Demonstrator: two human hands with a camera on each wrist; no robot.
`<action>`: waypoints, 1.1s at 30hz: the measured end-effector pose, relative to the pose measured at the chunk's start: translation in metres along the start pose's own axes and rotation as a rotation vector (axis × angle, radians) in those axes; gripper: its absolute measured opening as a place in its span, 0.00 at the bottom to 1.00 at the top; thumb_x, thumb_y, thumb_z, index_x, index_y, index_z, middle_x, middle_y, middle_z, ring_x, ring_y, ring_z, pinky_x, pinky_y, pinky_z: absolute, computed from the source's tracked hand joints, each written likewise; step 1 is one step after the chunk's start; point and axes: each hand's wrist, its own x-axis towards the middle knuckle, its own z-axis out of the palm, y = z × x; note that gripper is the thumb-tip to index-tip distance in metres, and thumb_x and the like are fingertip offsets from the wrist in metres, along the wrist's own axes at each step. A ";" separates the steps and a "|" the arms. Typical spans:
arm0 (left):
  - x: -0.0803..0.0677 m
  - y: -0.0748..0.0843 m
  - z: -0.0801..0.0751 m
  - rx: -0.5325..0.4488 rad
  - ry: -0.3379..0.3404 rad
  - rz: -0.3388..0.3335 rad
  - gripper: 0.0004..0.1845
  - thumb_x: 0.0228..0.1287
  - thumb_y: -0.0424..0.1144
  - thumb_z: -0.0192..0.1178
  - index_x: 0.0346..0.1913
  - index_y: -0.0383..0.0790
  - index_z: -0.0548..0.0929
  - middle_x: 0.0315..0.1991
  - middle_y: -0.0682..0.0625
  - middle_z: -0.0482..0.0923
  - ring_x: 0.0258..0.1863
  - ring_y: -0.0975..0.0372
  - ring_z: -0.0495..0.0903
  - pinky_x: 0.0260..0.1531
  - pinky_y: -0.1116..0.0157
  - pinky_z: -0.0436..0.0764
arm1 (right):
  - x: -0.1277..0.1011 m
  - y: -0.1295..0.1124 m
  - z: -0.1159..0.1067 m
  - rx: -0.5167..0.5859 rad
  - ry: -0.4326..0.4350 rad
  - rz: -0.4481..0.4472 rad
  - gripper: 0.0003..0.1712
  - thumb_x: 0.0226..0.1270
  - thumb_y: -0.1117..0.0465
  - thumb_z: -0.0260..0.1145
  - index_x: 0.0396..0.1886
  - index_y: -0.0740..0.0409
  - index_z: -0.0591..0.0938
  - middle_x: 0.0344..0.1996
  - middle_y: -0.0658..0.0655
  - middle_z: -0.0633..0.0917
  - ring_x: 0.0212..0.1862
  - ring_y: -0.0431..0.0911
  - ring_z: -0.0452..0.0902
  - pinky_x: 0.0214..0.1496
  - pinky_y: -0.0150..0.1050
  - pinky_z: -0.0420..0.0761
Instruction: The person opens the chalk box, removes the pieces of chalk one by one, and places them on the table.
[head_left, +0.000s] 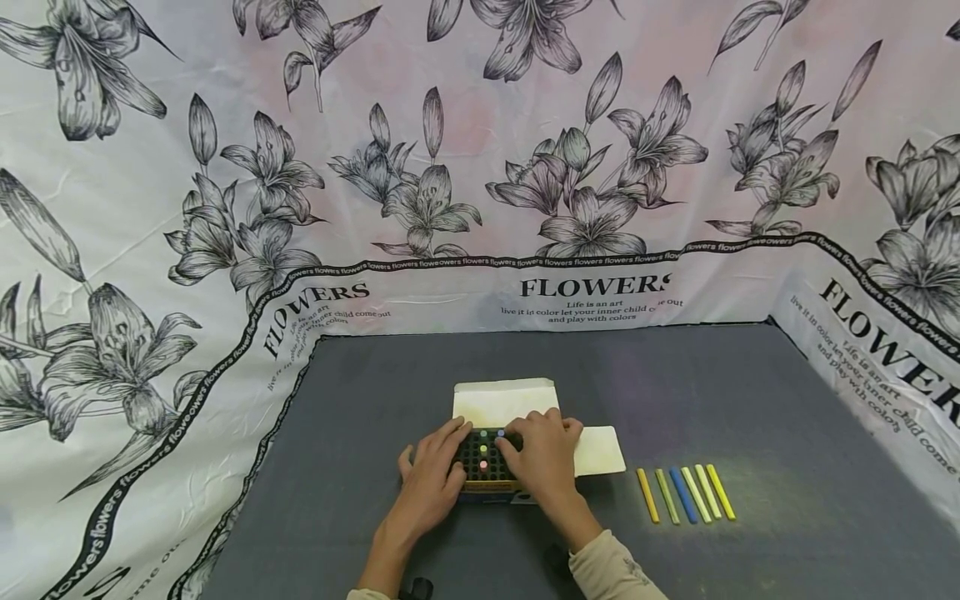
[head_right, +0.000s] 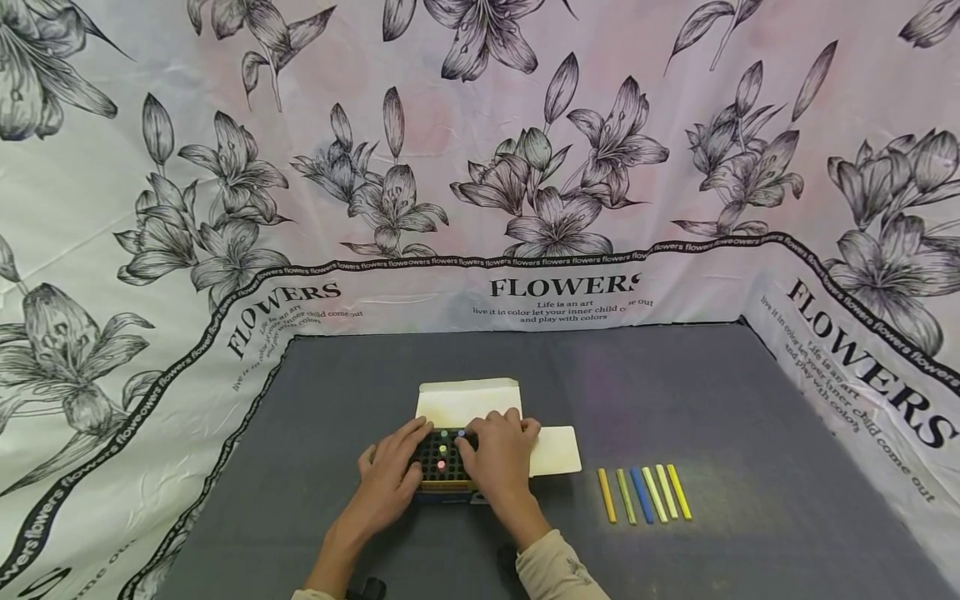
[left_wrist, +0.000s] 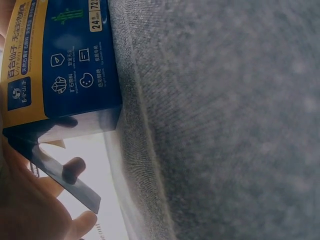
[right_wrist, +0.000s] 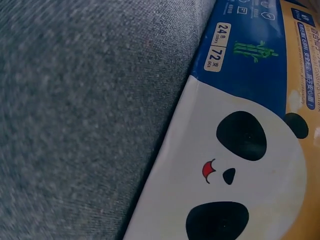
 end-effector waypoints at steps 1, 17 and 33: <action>0.000 0.000 0.000 -0.001 -0.001 -0.002 0.29 0.73 0.35 0.49 0.76 0.51 0.69 0.78 0.52 0.63 0.74 0.46 0.64 0.64 0.27 0.49 | 0.000 0.000 0.000 0.001 0.004 0.000 0.10 0.50 0.51 0.82 0.29 0.48 0.92 0.24 0.52 0.85 0.33 0.49 0.71 0.50 0.60 0.66; 0.000 0.002 -0.001 -0.005 -0.008 -0.011 0.30 0.73 0.35 0.49 0.76 0.52 0.69 0.78 0.53 0.63 0.74 0.46 0.64 0.64 0.26 0.49 | -0.001 0.005 0.003 0.048 0.037 -0.012 0.09 0.50 0.54 0.82 0.30 0.48 0.91 0.25 0.52 0.85 0.32 0.49 0.70 0.50 0.61 0.65; 0.001 0.003 -0.003 -0.025 -0.019 -0.031 0.30 0.72 0.35 0.49 0.76 0.52 0.69 0.78 0.53 0.63 0.74 0.47 0.64 0.65 0.26 0.48 | 0.000 0.005 0.001 0.214 0.037 0.028 0.06 0.54 0.56 0.80 0.32 0.48 0.92 0.29 0.51 0.90 0.34 0.47 0.73 0.52 0.59 0.62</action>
